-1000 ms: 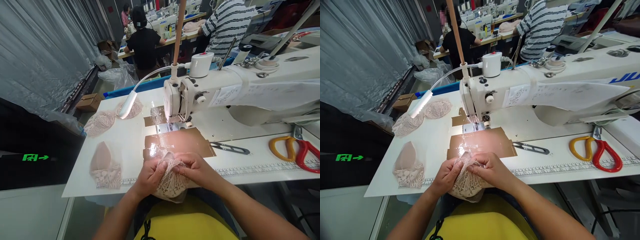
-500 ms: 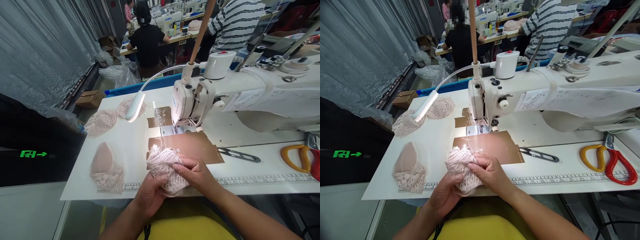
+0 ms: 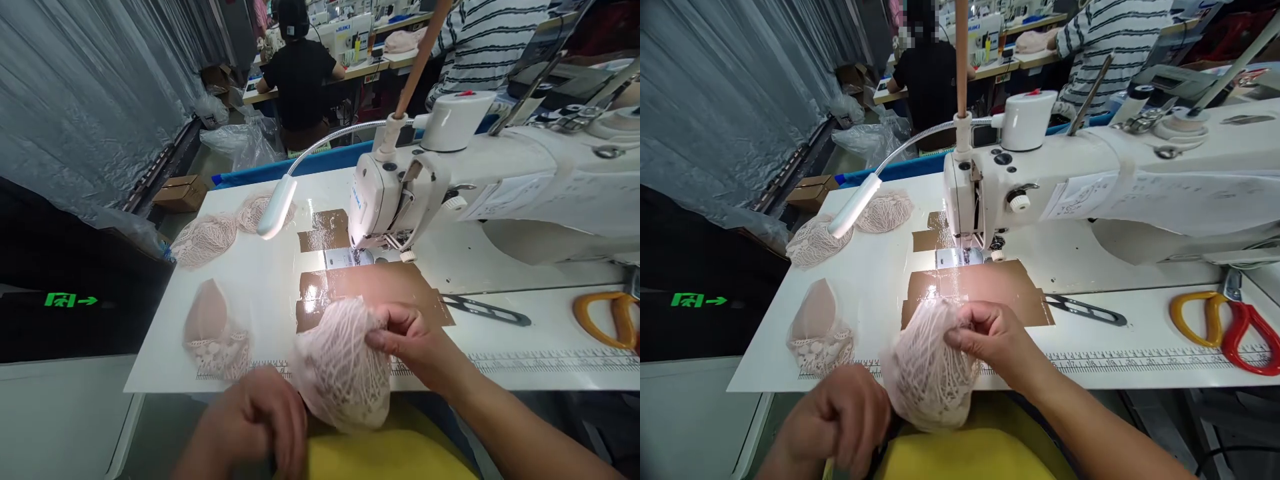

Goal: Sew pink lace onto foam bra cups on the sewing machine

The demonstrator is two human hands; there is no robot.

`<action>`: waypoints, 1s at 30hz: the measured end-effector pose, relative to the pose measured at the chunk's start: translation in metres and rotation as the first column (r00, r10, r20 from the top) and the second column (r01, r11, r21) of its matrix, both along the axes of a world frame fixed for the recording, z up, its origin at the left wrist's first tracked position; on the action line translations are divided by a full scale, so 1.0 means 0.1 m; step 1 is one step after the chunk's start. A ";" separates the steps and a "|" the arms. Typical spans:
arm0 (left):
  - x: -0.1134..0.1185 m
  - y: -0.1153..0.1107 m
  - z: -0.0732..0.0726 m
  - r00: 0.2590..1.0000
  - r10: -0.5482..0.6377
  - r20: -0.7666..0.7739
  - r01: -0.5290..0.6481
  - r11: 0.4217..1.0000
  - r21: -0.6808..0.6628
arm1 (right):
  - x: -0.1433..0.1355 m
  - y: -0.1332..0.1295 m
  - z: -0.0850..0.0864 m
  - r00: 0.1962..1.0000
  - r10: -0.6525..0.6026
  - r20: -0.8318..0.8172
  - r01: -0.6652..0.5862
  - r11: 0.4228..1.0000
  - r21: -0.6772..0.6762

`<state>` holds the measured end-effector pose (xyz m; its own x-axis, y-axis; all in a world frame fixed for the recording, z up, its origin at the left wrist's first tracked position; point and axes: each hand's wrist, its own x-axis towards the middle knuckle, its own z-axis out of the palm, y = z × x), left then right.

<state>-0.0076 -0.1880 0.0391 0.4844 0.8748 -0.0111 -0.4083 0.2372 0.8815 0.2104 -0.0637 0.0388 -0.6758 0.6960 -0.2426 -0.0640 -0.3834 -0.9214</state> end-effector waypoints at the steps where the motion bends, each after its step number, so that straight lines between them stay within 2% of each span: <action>1: -0.06 0.00 0.06 0.986 0.149 -0.073 -0.143 0.986 0.084 | 0.00 -0.02 0.03 0.994 0.097 0.049 -0.101 0.992 0.080; 2: -0.09 0.03 0.12 0.936 0.304 -0.179 -0.273 0.945 0.179 | 0.00 -0.04 0.06 0.981 0.174 0.089 -0.186 0.971 0.150; 3: -0.10 0.06 0.16 0.857 0.424 -0.295 -0.347 0.896 0.278 | -0.01 -0.07 0.08 0.966 0.231 0.116 -0.250 0.947 0.204; 4: -0.08 0.10 0.18 0.783 0.469 -0.409 -0.354 0.876 0.326 | -0.03 -0.10 0.10 0.954 0.271 0.130 -0.296 0.923 0.246; 5: -0.05 0.15 0.17 0.748 0.447 -0.491 -0.317 0.890 0.327 | -0.05 -0.12 0.10 0.947 0.291 0.136 -0.319 0.905 0.283; 7: 0.04 0.23 0.11 0.768 0.331 -0.548 -0.240 0.942 0.234 | -0.08 -0.16 0.10 0.950 0.283 0.134 -0.313 0.878 0.361; 9: 0.13 0.26 0.02 0.828 0.257 -0.498 -0.213 0.966 0.145 | -0.10 -0.18 0.07 0.968 0.216 0.124 -0.249 0.861 0.444; 12: 0.18 0.24 -0.06 0.850 0.263 -0.455 -0.233 0.965 0.123 | -0.11 -0.19 0.02 0.990 0.097 0.099 -0.135 0.843 0.521; 14: 0.17 0.22 -0.06 0.844 0.267 -0.464 -0.232 0.964 0.132 | -0.12 -0.20 0.00 0.994 0.032 0.102 -0.083 0.836 0.543; 20: 0.11 0.26 0.08 0.774 0.298 -0.558 -0.233 0.955 0.186 | -0.17 -0.19 0.00 0.989 0.002 0.146 -0.079 0.848 0.524; 23: 0.13 0.30 0.10 0.745 0.310 -0.591 -0.230 0.951 0.209 | -0.19 -0.20 0.00 0.988 0.000 0.155 -0.084 0.842 0.533; 27: 0.15 0.35 0.06 0.775 0.282 -0.566 -0.246 0.959 0.142 | -0.17 -0.16 -0.03 0.988 0.017 0.156 -0.095 0.855 0.509; 30: 0.17 0.38 0.02 0.814 0.268 -0.516 -0.263 0.961 0.084 | -0.11 -0.08 -0.07 0.985 -0.006 0.171 -0.072 0.893 0.444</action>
